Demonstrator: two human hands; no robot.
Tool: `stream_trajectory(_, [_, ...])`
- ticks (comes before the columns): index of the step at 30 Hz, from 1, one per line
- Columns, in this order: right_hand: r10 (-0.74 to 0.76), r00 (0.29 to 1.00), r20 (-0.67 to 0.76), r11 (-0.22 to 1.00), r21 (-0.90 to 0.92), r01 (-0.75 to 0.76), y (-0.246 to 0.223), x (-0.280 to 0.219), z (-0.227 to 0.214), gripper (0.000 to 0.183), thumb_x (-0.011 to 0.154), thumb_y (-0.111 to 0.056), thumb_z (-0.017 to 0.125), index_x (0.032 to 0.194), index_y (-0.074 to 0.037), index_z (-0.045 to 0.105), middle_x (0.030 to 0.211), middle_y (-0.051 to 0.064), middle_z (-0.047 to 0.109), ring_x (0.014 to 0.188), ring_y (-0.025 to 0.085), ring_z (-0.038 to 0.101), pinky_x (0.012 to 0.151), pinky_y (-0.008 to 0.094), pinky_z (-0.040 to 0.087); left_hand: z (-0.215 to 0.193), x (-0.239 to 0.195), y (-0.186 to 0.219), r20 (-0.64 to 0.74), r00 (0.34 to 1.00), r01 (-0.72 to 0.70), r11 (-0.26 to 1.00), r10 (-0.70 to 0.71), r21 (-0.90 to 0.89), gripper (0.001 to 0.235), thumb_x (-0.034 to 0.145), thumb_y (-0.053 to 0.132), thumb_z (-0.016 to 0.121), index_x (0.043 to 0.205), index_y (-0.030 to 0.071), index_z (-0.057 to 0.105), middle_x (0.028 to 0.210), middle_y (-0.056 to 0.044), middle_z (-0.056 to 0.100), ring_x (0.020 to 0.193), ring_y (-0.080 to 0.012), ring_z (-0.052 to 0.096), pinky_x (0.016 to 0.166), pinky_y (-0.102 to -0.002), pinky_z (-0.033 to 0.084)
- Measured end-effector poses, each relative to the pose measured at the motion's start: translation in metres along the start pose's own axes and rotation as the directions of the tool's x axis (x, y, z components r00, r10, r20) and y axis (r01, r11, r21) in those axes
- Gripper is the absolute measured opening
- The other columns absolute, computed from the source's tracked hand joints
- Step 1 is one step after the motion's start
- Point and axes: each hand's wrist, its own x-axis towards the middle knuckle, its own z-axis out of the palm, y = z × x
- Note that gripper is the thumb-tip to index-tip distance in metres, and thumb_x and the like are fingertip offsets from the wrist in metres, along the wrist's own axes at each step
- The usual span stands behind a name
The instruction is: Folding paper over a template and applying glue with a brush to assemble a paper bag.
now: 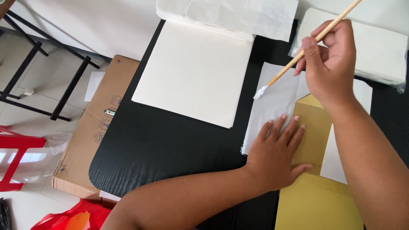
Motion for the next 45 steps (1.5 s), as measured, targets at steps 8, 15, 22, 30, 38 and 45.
stream_trajectory(8, [-0.262, 0.955, -0.142, 0.965, -0.017, 0.262, -0.01, -0.014, -0.02, 0.015, 0.129, -0.005, 0.047, 0.126, -0.004, 0.032, 0.101, 0.02, 0.045, 0.068, 0.025, 0.054, 0.065, 0.033, 0.051, 0.005, 0.0, 0.0, -0.02, 1.0, 0.001, 0.998, -0.002, -0.059, 0.092, 0.093, 0.073, 0.027, 0.162, 0.013, 0.034, 0.171, -0.005, 0.032, 0.16, -0.0287, 0.027, 0.127, -0.045, 0.021])
stream_trajectory(15, [0.009, 0.953, -0.303, 0.965, -0.248, -0.089, 0.068, -0.154, -0.191, 0.05, 0.133, -0.046, 0.027, 0.11, -0.006, 0.046, 0.139, 0.014, 0.044, 0.092, 0.02, 0.052, 0.109, 0.036, 0.053, 0.007, 0.003, -0.002, -0.043, 0.997, -0.067, 0.99, 0.062, -0.123, 0.092, 0.091, 0.072, 0.041, 0.16, 0.01, 0.036, 0.169, -0.011, 0.033, 0.155, -0.0353, 0.03, 0.123, -0.049, 0.024])
stream_trajectory(22, [0.042, 0.814, -0.579, 0.892, -0.345, -0.291, 0.037, -0.241, -0.267, 0.038, 0.134, -0.042, 0.035, 0.137, -0.004, 0.043, 0.125, 0.011, 0.049, 0.091, 0.017, 0.053, 0.098, 0.033, 0.05, -0.008, 0.005, -0.01, -0.123, 0.981, -0.162, 0.98, 0.148, -0.111, 0.094, 0.08, 0.066, 0.071, 0.15, 0.007, 0.051, 0.153, -0.017, 0.05, 0.142, -0.0421, 0.047, 0.115, -0.054, 0.037])
stream_trajectory(30, [-0.02, 0.513, -0.858, 0.749, -0.353, -0.561, -0.045, -0.352, -0.325, 0.047, 0.136, -0.036, 0.043, 0.168, -0.003, 0.039, 0.109, 0.008, 0.055, 0.089, 0.014, 0.054, 0.085, 0.03, 0.048, -0.015, 0.011, -0.012, 0.001, 0.981, -0.196, 0.979, 0.196, -0.05, 0.083, 0.096, 0.065, 0.047, 0.159, 0.014, 0.036, 0.166, -0.01, 0.037, 0.152, -0.0364, 0.033, 0.116, -0.049, 0.03])
stream_trajectory(38, [-0.095, 0.617, -0.781, 0.761, -0.457, -0.461, -0.096, -0.317, -0.297, 0.009, 0.129, -0.001, 0.048, 0.126, 0.0, 0.039, 0.104, 0.018, 0.052, 0.068, 0.025, 0.059, 0.066, 0.034, 0.056, -0.029, 0.008, -0.005, 0.137, 0.983, -0.113, 0.991, 0.121, -0.064, 0.084, 0.097, 0.068, 0.038, 0.163, 0.016, 0.027, 0.17, -0.005, 0.028, 0.156, -0.0303, 0.022, 0.123, -0.043, 0.019])
stream_trajectory(45, [0.044, 0.61, -0.791, 0.776, -0.358, -0.519, -0.082, -0.321, -0.298, 0.013, 0.122, 0.004, 0.053, 0.125, -0.004, 0.043, 0.094, 0.015, 0.057, 0.064, 0.021, 0.058, 0.06, 0.031, 0.053, -0.03, 0.008, -0.003, 0.107, 0.987, -0.117, 0.992, 0.122, -0.051, 0.084, 0.097, 0.067, 0.041, 0.163, 0.015, 0.03, 0.169, -0.006, 0.031, 0.155, -0.0306, 0.025, 0.123, -0.043, 0.02])
